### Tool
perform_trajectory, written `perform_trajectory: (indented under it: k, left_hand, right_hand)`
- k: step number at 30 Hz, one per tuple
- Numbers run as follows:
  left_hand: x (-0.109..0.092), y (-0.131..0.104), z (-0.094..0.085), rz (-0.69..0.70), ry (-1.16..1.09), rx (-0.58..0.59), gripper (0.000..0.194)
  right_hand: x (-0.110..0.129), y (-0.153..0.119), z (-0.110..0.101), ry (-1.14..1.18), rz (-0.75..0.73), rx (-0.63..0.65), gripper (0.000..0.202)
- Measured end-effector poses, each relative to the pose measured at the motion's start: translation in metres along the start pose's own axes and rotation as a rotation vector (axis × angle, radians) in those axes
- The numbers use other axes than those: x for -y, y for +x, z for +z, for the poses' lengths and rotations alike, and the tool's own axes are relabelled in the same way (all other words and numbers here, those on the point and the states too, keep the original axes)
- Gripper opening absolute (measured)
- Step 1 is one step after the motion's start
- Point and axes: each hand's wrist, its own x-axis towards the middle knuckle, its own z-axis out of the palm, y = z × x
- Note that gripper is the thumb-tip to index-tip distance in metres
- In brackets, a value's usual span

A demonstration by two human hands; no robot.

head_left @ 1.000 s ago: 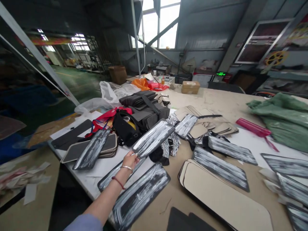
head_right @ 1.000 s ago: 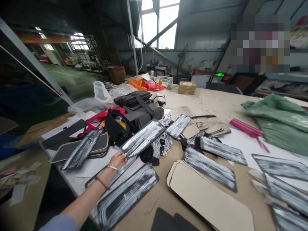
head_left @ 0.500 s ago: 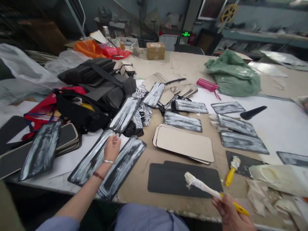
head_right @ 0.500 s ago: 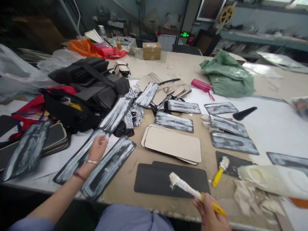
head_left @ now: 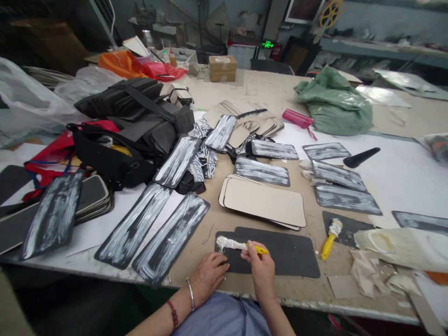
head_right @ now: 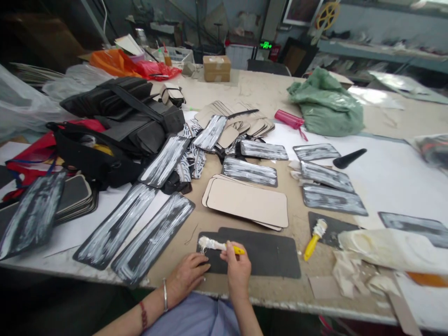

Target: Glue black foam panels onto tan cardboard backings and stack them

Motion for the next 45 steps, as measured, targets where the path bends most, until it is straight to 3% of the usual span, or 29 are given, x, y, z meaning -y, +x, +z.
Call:
perform_trajectory:
  k: [3, 10, 15, 18, 21, 26, 30, 33, 37, 45]
  left_hand:
    - [0.001, 0.000, 0.004, 0.034, 0.029, -0.053, 0.027]
    - [-0.001, -0.002, 0.008, 0.042, 0.093, -0.100, 0.025]
    - [-0.004, -0.002, 0.009, 0.022, 0.102, -0.117, 0.025]
    - [-0.005, 0.000, 0.008, 0.001, 0.024, -0.141, 0.025]
    - [-0.002, 0.004, 0.003, -0.101, -0.196, -0.185, 0.026]
    - [0.006, 0.014, -0.013, -0.444, -0.581, -0.161, 0.026]
    - [0.011, 0.019, -0.019, -0.518, -0.769, -0.128, 0.024]
    - [0.013, 0.021, -0.019, -0.513, -0.807, -0.108, 0.025]
    - [0.012, 0.020, -0.020, -0.482, -0.697, -0.077, 0.025]
    - [0.006, 0.017, -0.016, -0.421, -0.487, -0.067, 0.027]
  right_hand:
    - [0.005, 0.009, -0.027, -0.044, -0.053, -0.116, 0.044]
    - [0.020, 0.038, -0.123, -0.102, -0.143, -0.349, 0.046]
    - [0.031, 0.052, -0.159, -0.176, -0.194, -0.434, 0.049]
    - [0.041, 0.046, -0.160, -0.175, -0.225, -0.441, 0.046]
    - [0.045, 0.024, -0.145, -0.164, -0.209, -0.385, 0.042]
    - [0.028, -0.020, -0.090, -0.206, -0.071, -0.143, 0.040]
    - [0.005, -0.039, -0.046, -0.210, 0.001, 0.008, 0.040]
    - [-0.004, -0.041, -0.033, -0.235, -0.012, 0.008, 0.042]
    - [-0.001, -0.035, -0.053, -0.317, -0.040, -0.110, 0.044]
    - [0.022, -0.005, -0.147, -0.535, -0.162, -0.479, 0.051]
